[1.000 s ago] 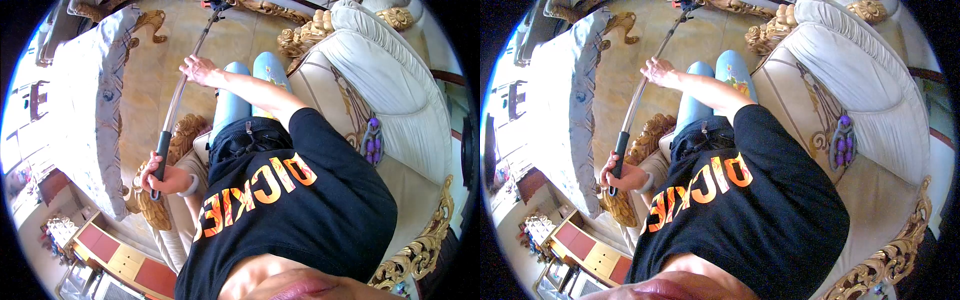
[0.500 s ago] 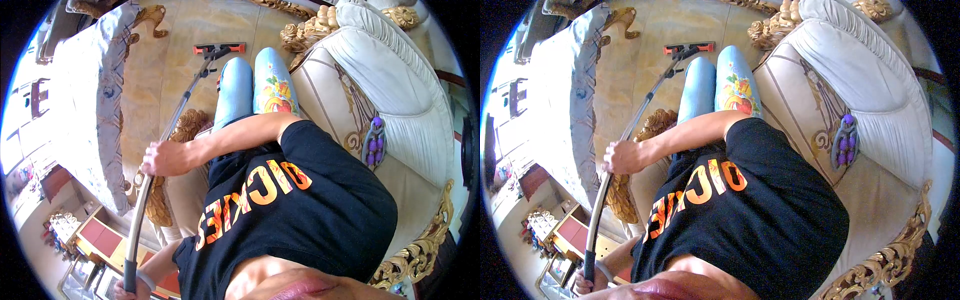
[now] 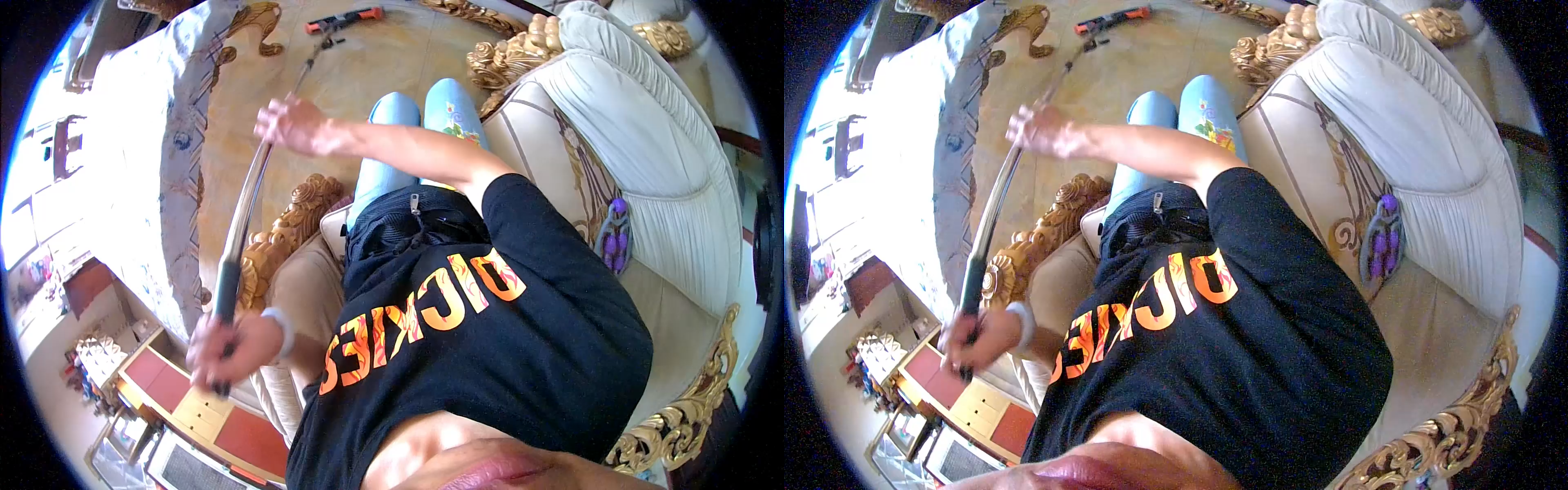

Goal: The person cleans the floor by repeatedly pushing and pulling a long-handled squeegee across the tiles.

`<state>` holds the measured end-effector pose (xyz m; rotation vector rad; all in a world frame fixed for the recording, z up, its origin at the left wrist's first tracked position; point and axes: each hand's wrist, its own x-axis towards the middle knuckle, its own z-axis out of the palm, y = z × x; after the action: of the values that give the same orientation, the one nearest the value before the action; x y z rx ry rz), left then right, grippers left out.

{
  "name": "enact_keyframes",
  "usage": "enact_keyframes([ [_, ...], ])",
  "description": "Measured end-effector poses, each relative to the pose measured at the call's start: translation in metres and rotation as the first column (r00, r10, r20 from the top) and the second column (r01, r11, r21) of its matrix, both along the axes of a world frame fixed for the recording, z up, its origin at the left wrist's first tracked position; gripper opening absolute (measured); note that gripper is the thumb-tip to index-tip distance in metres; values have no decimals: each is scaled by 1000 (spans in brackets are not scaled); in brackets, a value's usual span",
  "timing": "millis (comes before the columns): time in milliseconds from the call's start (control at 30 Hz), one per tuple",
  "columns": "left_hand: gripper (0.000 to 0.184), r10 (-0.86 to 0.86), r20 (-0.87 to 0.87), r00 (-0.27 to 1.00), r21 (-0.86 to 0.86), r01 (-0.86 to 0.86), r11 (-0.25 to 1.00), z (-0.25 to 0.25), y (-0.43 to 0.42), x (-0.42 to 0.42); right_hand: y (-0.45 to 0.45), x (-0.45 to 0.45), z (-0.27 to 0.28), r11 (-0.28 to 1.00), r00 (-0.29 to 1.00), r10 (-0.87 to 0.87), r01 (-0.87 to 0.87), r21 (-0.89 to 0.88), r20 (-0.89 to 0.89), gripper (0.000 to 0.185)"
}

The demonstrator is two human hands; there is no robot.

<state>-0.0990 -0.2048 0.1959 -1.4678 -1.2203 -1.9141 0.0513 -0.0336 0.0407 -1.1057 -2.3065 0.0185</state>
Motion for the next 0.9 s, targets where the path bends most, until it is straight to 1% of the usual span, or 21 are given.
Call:
enact_keyframes([
  [33, 11, -82, 141, 987, 28, 79, 996, -15, 11, 31, 14, 11, -9, 994, 997, -80, 80, -79, 11, 17],
  [67, 12, -168, 277, 946, 83, 151, 985, -29, 22, 62, 26, 22, -13, 930, 985, -172, 166, -329, 12, 17],
  [100, 12, -279, 161, 947, 29, 278, 960, -55, 29, 69, 36, 30, -15, 798, 966, -258, 232, -556, 32, 22],
  [133, 13, -438, 87, 895, -129, 446, 885, -62, 30, 84, 37, 39, -23, 867, 967, -250, 248, -433, 53, 26],
  [167, 15, -608, 97, 788, -233, 612, 756, -71, 30, 92, 32, 44, -28, 908, 979, -200, 176, -380, -25, 26],
  [200, 16, -665, 228, 712, -146, 700, 699, -75, 29, 102, 27, 51, -35, 942, 985, -144, 106, -319, -97, 27],
  [233, 14, -719, 187, 669, -202, 743, 638, -72, 33, 104, 21, 60, -37, 966, 983, -85, 41, -255, -164, 28],
  [267, 13, -770, 154, 619, -264, 777, 572, -64, 35, 107, 5, 69, -25, 997, 923, -31, 1, -77, -383, 27],
  [333, 10, -843, 152, 516, -318, 833, 453, -55, 37, 118, -32, 84, 5, 1000, 890, 10, -2, 18, -456, 30],
  [367, 13, -900, -59, 432, -570, 726, 385, -35, 42, 120, -47, 94, 18, 998, 871, 39, -6, 70, -489, 32],
  [400, 23, -927, -156, 341, -615, 701, 361, -29, 43, 139, -59, 111, 28, 997, 861, -21, -23, -80, -509, 28],
  [433, 35, -959, -104, 263, -646, 715, 266, -26, 42, 159, -72, 130, 34, 973, 851, -85, -41, -228, -518, 25],
  [533, 65, -987, -159, 34, -712, 688, 139, -31, 50, 201, -113, 189, 40, 948, 781, -121, -91, -304, -613, 21],
  [567, 77, -988, -137, 67, -701, 698, 144, -42, 58, 213, -134, 206, 52, 938, 733, -160, -96, -333, -662, 20],
  [633, 87, -983, 37, 177, -655, 747, 110, -75, 72, 226, -174, 238, 84, 911, 628, -241, -118, -396, -740, 17],
  [700, 92, -962, 87, 257, -774, 626, 97, -106, 90, 236, -200, 269, 124, 943, 701, -209, -40, -330, -682, 23],
  [733, 90, -957, 76, 281, -818, 566, 101, -122, 97, 244, -214, 287, 138, 938, 704, -200, -64, -342, -681, 32],
  [767, 85, -962, 34, 270, -837, 534, 120, -138, 100, 253, -229, 286, 162, 921, 663, -343, 96, -378, -665, 41],
  [800, 80, -967, -8, 256, -854, 501, 140, -153, 100, 265, -245, 292, 184, 910, 648, -388, 155, -386, -656, 49],
  [833, 75, -969, -49, 243, -869, 468, 162, -166, 100, 278, -253, 298, 198, 975, 551, -222, 143, -171, -804, 49],
  [900, 50, -975, 146, 169, -854, 519, -38, -184, 97, 306, -268, 311, 226, 935, 434, 207, 176, 308, -877, 51],
])
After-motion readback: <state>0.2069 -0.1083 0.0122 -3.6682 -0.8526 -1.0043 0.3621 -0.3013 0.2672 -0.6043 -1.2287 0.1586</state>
